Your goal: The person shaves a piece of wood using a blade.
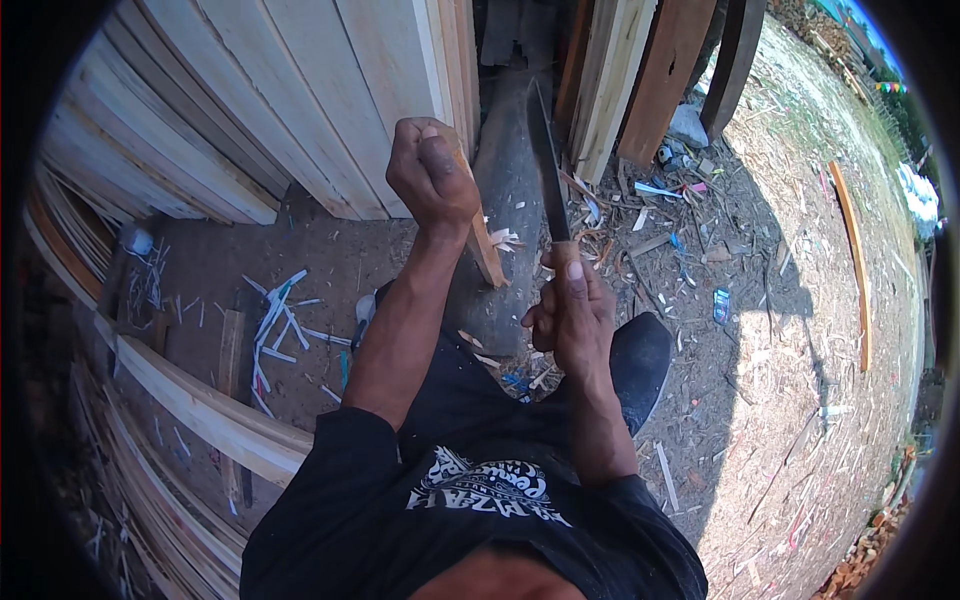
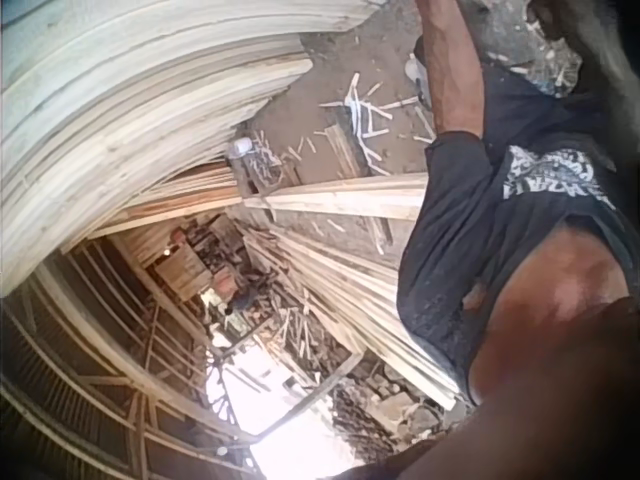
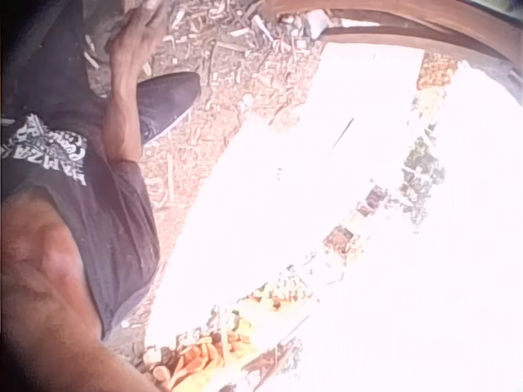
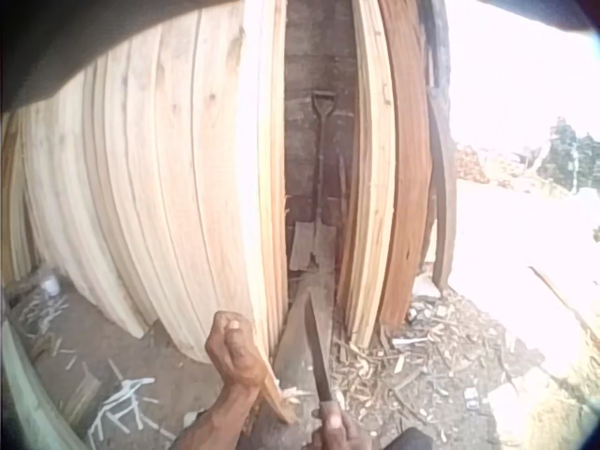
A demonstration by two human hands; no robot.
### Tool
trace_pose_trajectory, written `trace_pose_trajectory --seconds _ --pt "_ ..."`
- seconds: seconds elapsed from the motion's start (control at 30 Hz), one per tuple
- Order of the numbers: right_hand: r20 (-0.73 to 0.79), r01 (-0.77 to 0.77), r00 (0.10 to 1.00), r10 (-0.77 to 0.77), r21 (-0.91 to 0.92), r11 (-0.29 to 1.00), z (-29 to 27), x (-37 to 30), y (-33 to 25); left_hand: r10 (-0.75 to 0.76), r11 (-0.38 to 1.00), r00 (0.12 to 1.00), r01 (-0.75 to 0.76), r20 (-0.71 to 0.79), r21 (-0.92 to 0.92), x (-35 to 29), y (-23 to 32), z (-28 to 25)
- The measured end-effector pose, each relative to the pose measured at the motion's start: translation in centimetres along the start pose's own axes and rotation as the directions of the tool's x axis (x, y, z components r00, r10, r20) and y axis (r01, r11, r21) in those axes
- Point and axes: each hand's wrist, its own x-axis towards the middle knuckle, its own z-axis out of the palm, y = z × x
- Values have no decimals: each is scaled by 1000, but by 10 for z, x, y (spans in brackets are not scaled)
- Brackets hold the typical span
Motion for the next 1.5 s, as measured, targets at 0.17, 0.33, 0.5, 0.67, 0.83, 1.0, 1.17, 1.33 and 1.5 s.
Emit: trace_pose_trajectory --seconds 0.17,0.33,0.5,0.67,0.83,1.0,1.17,1.33,1.5 --pt "-173 914 386 -906 205 350 18 5 -3 112 994 993 -111 -35 6 3 -3 -1" --pt "-20 85 991 -129 -656 750 -11 36 164 81 996 996 -80 30 -49 -7 6 11" --pt "124 -307 949 290 143 941 0 23 33 112 994 994 -112 -2 18 0 5 4" --pt "-17 813 543 -839 260 521 8 19 4 108 994 994 -108 2 16 -1 7 5" --pt "-144 -294 956 256 -447 845 -30 42 197 48 995 997 -43 57 -85 -10 17 14" --pt "83 -338 941 328 201 919 -8 34 51 118 993 993 -118 -15 -10 3 3 -1" --pt "-138 857 467 -874 313 409 9 28 14 113 993 994 -113 -9 27 -1 5 -1" --pt "-23 -308 950 311 -223 925 -17 38 153 24 999 999 -23 24 -41 -6 7 3" --pt "105 111 987 -124 116 987 3 24 1 30 999 1000 -30 -8 29 2 3 1"
